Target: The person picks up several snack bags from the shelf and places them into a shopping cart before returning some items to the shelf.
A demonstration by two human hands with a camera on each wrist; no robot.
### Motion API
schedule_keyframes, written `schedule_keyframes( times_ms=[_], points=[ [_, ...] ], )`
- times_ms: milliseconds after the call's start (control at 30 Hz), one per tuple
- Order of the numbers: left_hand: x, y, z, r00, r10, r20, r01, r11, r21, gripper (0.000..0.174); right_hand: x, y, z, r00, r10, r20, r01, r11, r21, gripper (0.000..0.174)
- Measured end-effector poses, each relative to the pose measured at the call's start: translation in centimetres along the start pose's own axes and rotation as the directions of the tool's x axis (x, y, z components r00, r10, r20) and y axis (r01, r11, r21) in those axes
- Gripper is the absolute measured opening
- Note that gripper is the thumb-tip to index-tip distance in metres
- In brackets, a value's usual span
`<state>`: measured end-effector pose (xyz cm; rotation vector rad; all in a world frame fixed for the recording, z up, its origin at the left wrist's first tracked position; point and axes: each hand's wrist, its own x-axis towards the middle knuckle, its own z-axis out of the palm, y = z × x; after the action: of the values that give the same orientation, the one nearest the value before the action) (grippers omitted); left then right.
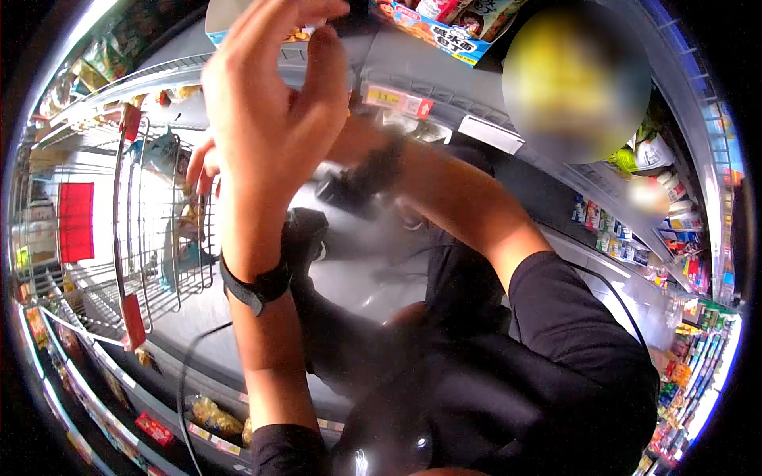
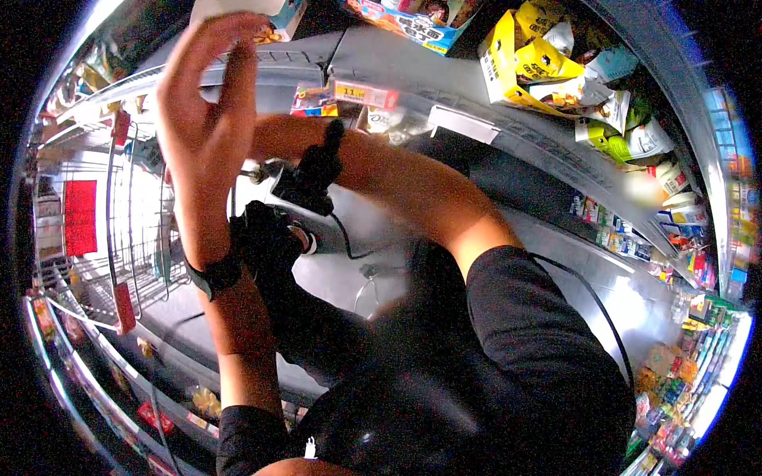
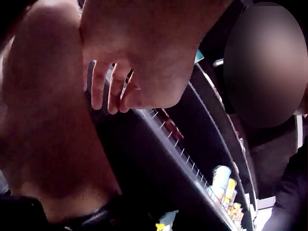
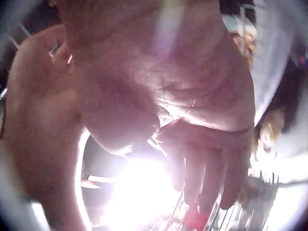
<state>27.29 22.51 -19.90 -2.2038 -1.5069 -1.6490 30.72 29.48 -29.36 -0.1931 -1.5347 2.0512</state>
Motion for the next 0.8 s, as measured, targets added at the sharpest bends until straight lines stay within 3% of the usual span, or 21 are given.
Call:
schedule_keyframes(
  times_ms=[133,200,233,267,300,333,367,400,467,500,533,567,633,700,800],
  points=[
    [1.8,-2.2,1.4,0.98,0.022,-0.2,-0.063,0.977,-0.202,0.016,1.2,-1.3,-4.9,0.996,-0.036,-0.077,0.028,0.994,-0.105,0.022],
    [1.3,-3.3,2.5,0.959,-0.159,-0.235,0.076,0.942,-0.327,0.015,1.7,-1.5,-6.7,0.993,-0.051,-0.103,0.037,0.991,-0.132,0.023],
    [1.1,-3.1,2.8,0.945,-0.221,-0.242,0.137,0.937,-0.322,0.016,0.5,-3.7,-6.4,0.972,-0.171,-0.16,0.119,0.949,-0.293,0.023],
    [0.6,-1.8,3.2,0.905,-0.395,-0.159,0.291,0.847,-0.444,0.017,-0.6,-5.9,-5.9,0.933,-0.291,-0.214,0.164,0.87,-0.464,0.023],
    [0.8,-2.4,3.9,0.913,-0.338,-0.227,0.207,0.866,-0.455,0.017,-1.8,-8.2,-5.4,0.877,-0.402,-0.264,0.166,0.768,-0.619,0.023],
    [0.6,-3.1,4.7,0.914,-0.283,-0.292,0.126,0.879,-0.46,0.019,-1.6,-7.9,-5.8,0.824,-0.48,-0.302,0.201,0.745,-0.636,0.024],
    [0.4,-3.2,5.0,0.907,-0.313,-0.282,0.149,0.865,-0.48,0.022,-1.7,-7.6,-6.3,0.764,-0.582,-0.279,0.265,0.677,-0.687,0.024],
    [0.4,-2.9,4.8,0.915,-0.326,-0.236,0.183,0.86,-0.477,0.024,-1.5,-8.2,-5.9,0.677,-0.666,-0.314,0.241,0.603,-0.76,0.02],
    [0.2,-2.6,5.4,0.901,-0.359,-0.243,0.208,0.85,-0.485,0.028,-3.7,-12.8,-4.8,0.777,-0.512,-0.367,0.077,0.655,-0.752,0.024],
    [-0.5,-3.2,5.7,0.919,-0.348,-0.184,0.222,0.845,-0.487,0.032,-3.9,-14.1,-4.8,0.736,-0.548,-0.397,0.084,0.656,-0.75,0.021],
    [-1.2,-3.6,6.2,0.924,-0.354,-0.143,0.244,0.836,-0.492,0.034,-4.9,-15.9,-6.2,0.849,-0.411,-0.33,0.097,0.737,-0.668,0.019],
    [-2.0,-3.8,6.5,0.926,-0.366,-0.098,0.279,0.834,-0.476,0.035,-5.8,-15.9,-7.9,0.87,-0.369,-0.325,-0.097,0.52,-0.849,0.017],
    [-2.7,-4.3,7.4,0.911,-0.411,-0.03,0.348,0.807,-0.476,0.035,-6.1,-16.4,-8.2,0.807,-0.424,-0.412,-0.303,0.302,-0.904,0.015],
    [-2.7,-4.3,8.6,0.898,-0.44,0.014,0.381,0.761,-0.525,0.036,-7.2,-17.0,-6.6,0.606,-0.55,-0.574,-0.358,0.455,-0.815,0.012],
    [-2.2,-3.7,10.4,0.901,-0.427,0.081,0.393,0.72,-0.572,0.037,-7.1,-16.3,-9.0,0.535,-0.741,-0.406,-0.426,0.179,-0.887,0.024]
  ],
)
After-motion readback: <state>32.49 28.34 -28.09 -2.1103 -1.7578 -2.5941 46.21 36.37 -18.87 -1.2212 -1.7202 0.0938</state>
